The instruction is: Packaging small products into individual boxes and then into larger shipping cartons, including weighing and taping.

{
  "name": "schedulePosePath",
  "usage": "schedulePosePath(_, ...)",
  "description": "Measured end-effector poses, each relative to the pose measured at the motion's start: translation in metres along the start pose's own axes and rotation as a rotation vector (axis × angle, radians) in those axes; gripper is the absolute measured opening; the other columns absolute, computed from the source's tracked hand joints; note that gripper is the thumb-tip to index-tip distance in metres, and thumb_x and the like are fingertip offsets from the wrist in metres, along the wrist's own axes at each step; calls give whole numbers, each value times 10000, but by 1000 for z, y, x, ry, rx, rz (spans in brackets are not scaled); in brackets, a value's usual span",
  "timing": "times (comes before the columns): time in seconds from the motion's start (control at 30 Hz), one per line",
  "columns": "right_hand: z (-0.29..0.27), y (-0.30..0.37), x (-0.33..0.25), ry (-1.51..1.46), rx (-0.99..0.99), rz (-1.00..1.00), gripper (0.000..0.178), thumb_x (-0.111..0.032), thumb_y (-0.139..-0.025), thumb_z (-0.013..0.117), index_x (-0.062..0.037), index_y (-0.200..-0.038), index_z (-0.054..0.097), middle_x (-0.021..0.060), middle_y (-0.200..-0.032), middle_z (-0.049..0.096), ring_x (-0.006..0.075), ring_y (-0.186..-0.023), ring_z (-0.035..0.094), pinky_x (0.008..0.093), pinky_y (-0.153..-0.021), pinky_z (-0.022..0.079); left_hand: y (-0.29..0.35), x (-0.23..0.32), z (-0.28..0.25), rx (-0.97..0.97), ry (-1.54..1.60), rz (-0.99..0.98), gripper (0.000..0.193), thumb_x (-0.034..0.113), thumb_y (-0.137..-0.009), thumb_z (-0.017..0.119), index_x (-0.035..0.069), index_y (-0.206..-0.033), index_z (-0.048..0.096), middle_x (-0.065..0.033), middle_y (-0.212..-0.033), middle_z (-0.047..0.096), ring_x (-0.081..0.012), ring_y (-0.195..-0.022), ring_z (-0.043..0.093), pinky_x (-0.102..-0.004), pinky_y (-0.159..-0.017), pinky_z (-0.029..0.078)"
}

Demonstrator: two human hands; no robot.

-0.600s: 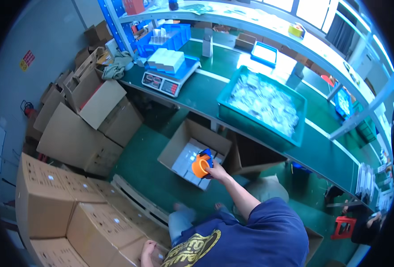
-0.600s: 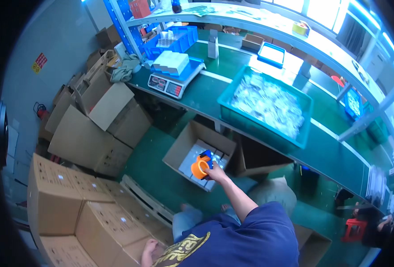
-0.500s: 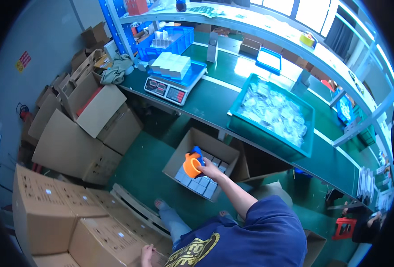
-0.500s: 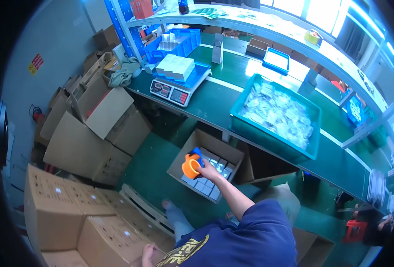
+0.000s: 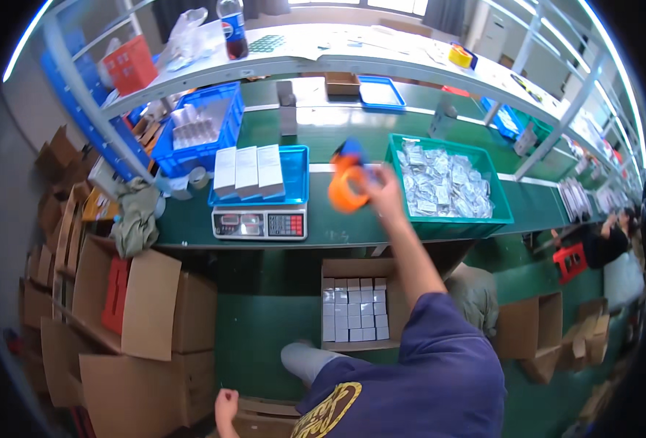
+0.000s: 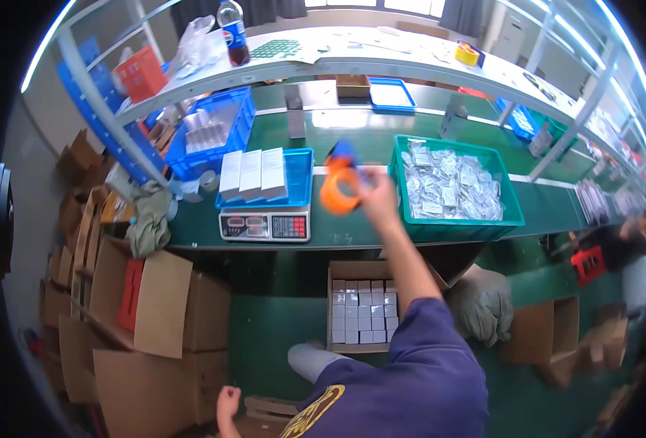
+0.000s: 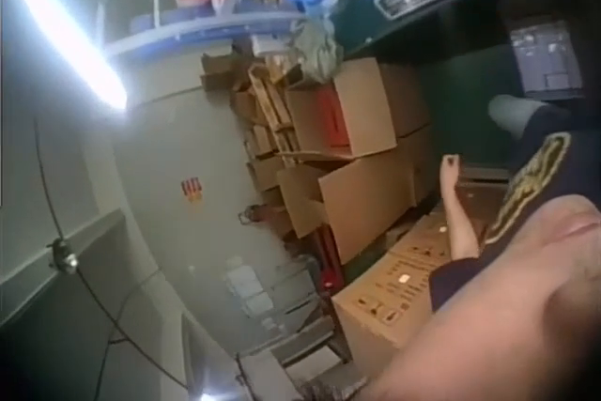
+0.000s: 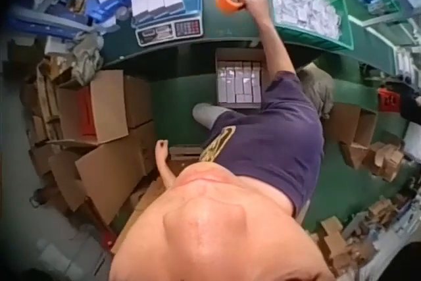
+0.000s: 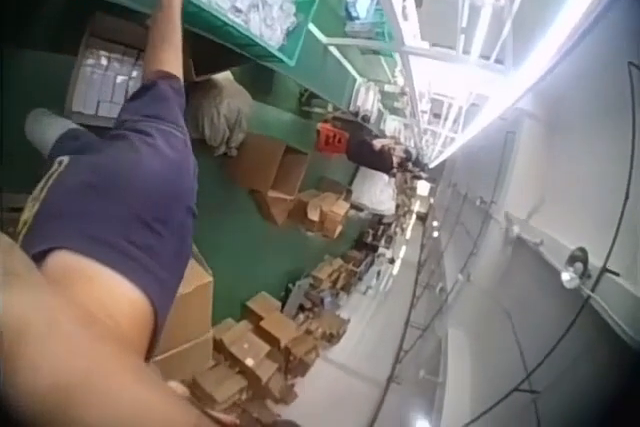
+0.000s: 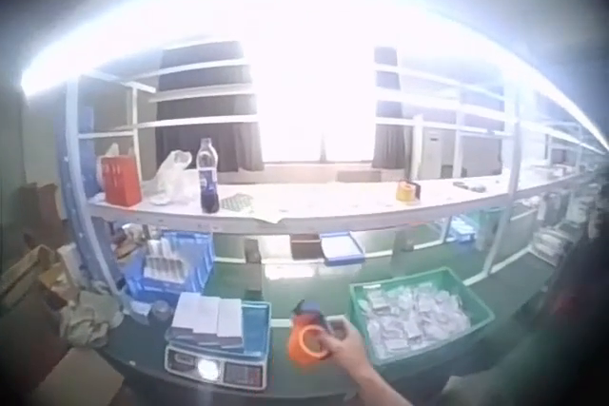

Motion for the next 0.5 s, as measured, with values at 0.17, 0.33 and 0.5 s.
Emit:
schedulePosePath(0.17, -87, -201, -43, 116, 430, -2, 498, -242, -795, 769, 33, -1164, 577, 73, -902, 620, 169, -789, 614, 289, -673, 505, -139, 237, -83, -127, 115, 314, 165, 176, -934, 624, 20, -967, 581, -92, -862, 606, -176, -809, 588, -310, -757, 491)
schedulePosePath(0.33, -17, -266, -55, -57, 163, -47, 432, -156, -847, 699, 36, -1199, 537, 104, -1022, 632, 164, -880, 633, 285, -742, 521, -276, 395, -109, -115, 228, 451, 156, 182, -949, 629, 36, -985, 588, -14, -867, 597, -95, -817, 554, -260, -760, 474)
schedulePosePath(0.5, 190, -128, -55, 90, -379, 383, 314, -88, -769, 644, -61, -1059, 527, 5, -890, 571, 141, -799, 601, 288, -675, 497, -309, 457, -130, -385, 884, 544, 720, 373, -910, 664, 105, -1470, 300, -171, -1402, 446, -258, -1270, 479, -361, -1028, 412)
Point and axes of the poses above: each hand's wrist, its own y-axis away from the middle knuckle, its own z-axis out of the palm, x = y × z, the point moved 3 cm from there along -y, towards the middle knuckle
